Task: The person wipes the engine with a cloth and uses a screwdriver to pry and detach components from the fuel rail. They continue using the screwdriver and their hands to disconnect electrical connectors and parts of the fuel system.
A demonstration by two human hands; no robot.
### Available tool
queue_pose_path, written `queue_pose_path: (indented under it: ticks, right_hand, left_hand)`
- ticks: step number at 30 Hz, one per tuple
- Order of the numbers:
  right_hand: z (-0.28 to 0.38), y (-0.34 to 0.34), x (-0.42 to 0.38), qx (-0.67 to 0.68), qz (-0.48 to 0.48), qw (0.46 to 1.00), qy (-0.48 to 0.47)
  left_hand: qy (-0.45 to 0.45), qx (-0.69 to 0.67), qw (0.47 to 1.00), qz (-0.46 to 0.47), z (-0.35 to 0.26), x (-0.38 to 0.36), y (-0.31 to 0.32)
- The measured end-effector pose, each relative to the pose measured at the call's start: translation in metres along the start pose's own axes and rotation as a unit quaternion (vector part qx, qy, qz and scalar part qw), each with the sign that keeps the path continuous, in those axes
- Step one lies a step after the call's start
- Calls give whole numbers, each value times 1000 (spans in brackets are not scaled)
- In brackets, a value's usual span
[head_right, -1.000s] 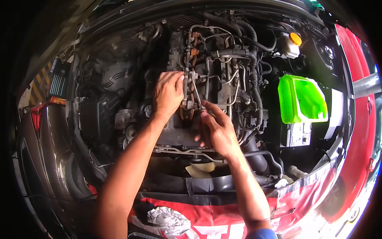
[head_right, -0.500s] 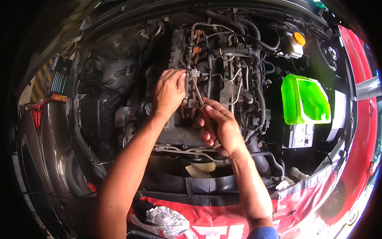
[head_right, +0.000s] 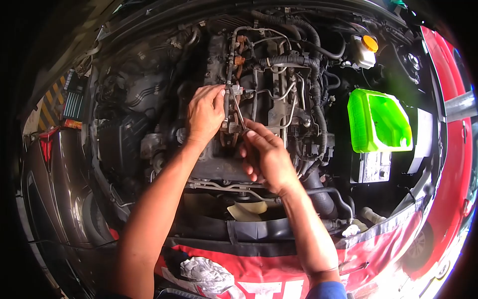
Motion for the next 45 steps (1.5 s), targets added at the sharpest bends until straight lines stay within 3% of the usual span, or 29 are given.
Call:
queue_pose_path:
  ticks: [1, 4, 9, 13, 16, 23, 27, 30, 34, 43, 45]
  right_hand:
    - [-3, 1, 4, -36, 8, 998, -49]
    - [-2, 1, 3, -72, 11, 995, -75]
    - [-1, 6, 0, 110, 51, 992, 36]
    - [-2, 6, 1, -107, 9, 989, -97]
    - [3, 6, 0, -171, 10, 979, -115]
    - [-3, 5, 1, 111, 58, 991, 45]
    - [-6, 7, 3, -90, 16, 992, -87]
    - [-2, 8, 2, -52, 27, 997, -56]
    - [-6, 13, 0, 150, 87, 984, 42]
    - [2, 0, 3, -146, 16, 985, -95]
    - [1, 5, 0, -79, 18, 995, -59]
  left_hand:
    - [-6, 1, 1000, 2, 0, 0, 0]
    - [-11, 8, 1000, 5, 1, 0, 1]
    - [-9, 11, 1000, 5, 1, 0, 0]
    - [-17, 10, 1000, 5, 2, 0, 1]
    - [-22, 2, 1000, -1, 3, 0, 0]
    - [-29, -2, 1000, 7, 5, 0, 2]
    - [-36, -1, 999, 8, 7, 0, 3]
    - [-43, 1, 999, 7, 8, 1, 2]
    - [-41, 4, 999, 11, 6, 2, 2]
    - [-41, 11, 999, 12, 4, 3, 0]
    - [-36, 9, 999, 6, 4, 2, -1]
Point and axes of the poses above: each hand's wrist, its own x-axis towards the middle knuckle, its own y-axis out of the palm, z = x × y, the point moved 10 cm from there along x, towards the middle knuckle, and after that the axes turned 12 degrees about -z, right-handed, at the moved point
